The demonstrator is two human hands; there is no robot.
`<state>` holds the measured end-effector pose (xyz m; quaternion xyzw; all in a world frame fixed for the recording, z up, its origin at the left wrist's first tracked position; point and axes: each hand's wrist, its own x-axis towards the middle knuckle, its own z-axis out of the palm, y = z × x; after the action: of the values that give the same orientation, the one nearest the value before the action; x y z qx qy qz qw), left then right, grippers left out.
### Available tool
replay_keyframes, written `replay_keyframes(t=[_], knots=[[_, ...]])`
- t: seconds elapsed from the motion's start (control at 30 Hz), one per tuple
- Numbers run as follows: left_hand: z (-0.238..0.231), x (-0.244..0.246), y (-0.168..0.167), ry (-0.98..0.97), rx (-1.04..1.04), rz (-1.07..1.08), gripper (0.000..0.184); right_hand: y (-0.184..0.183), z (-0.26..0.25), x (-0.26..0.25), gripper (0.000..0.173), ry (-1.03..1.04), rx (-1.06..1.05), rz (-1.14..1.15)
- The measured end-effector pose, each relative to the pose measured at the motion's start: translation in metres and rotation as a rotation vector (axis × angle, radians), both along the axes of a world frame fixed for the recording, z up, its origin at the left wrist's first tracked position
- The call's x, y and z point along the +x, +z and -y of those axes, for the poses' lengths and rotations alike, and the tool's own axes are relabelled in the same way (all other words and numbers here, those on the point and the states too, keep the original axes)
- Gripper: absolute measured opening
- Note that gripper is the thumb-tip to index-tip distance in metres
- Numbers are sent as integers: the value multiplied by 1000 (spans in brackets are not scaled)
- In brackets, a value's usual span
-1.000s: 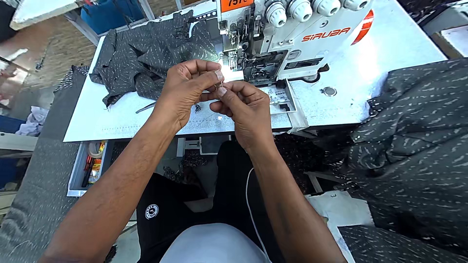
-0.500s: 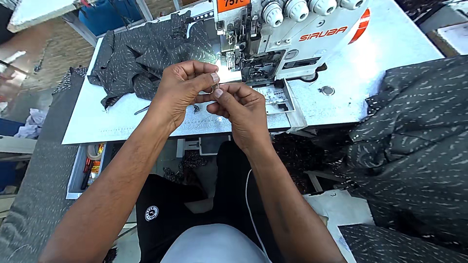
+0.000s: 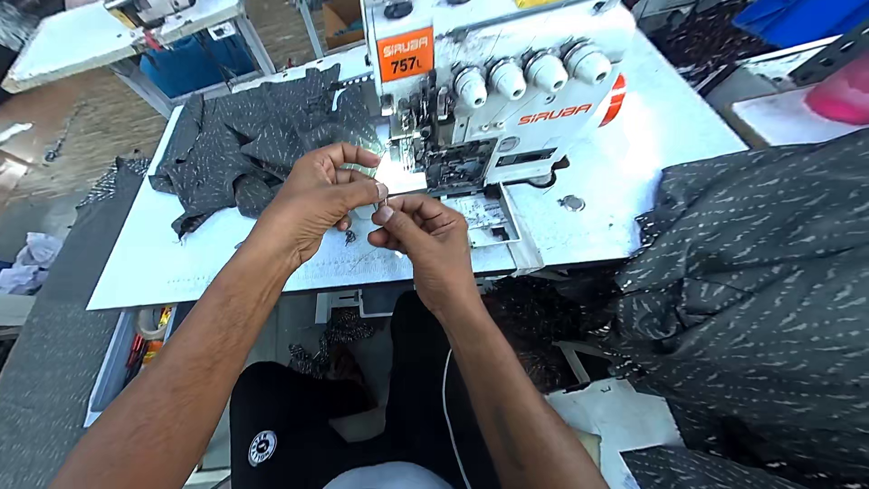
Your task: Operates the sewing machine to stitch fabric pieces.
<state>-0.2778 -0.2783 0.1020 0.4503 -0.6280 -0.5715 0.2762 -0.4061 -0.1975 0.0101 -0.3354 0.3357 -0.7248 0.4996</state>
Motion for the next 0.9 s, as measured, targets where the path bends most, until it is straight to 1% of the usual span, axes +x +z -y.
replay_keyframes(t=[0.1, 0.17, 0.2, 0.27, 0.33, 0.4, 0.43, 0.47, 0.5, 0.57, 0.67, 0.7, 0.73, 0.77, 0.8, 0.9], knots=[[8, -5, 2, 3, -11, -6, 39, 3, 0, -4, 10, -6, 30, -36], [17, -9, 1, 55, -48, -33, 40, 7, -6, -10, 11, -58, 21, -217], [23, -11, 0, 86, -79, -40, 42, 9, -8, -18, 13, -126, -23, -331], [40, -15, -4, 152, -172, -34, 47, 15, -14, -46, 16, -345, -138, -545], [58, -19, -11, 201, -272, -31, 52, 24, -14, -96, 18, -641, -215, -697], [74, -24, -19, 191, -344, -58, 55, 33, -1, -159, 25, -877, -206, -755], [80, -26, -23, 175, -365, -76, 56, 34, 10, -191, 32, -939, -150, -744], [82, -29, -25, 162, -374, -87, 57, 34, 21, -219, 36, -939, -59, -744], [83, -32, -27, 156, -376, -93, 57, 33, 33, -243, 40, -875, 47, -752], [80, -35, -30, 152, -369, -100, 57, 32, 54, -272, 45, -637, 285, -768], [78, -39, -35, 144, -362, -133, 56, 29, 83, -280, 57, -403, 587, -826], [78, -40, -36, 140, -363, -135, 56, 28, 89, -279, 57, -359, 654, -819], [77, -41, -36, 134, -359, -133, 56, 25, 92, -279, 54, -347, 677, -803], [76, -41, -36, 129, -353, -130, 56, 21, 94, -280, 51, -352, 654, -798], [75, -42, -36, 122, -351, -128, 56, 17, 95, -282, 50, -357, 597, -808], [74, -43, -39, 97, -372, -129, 55, -2, 96, -291, 54, -412, 370, -848]])
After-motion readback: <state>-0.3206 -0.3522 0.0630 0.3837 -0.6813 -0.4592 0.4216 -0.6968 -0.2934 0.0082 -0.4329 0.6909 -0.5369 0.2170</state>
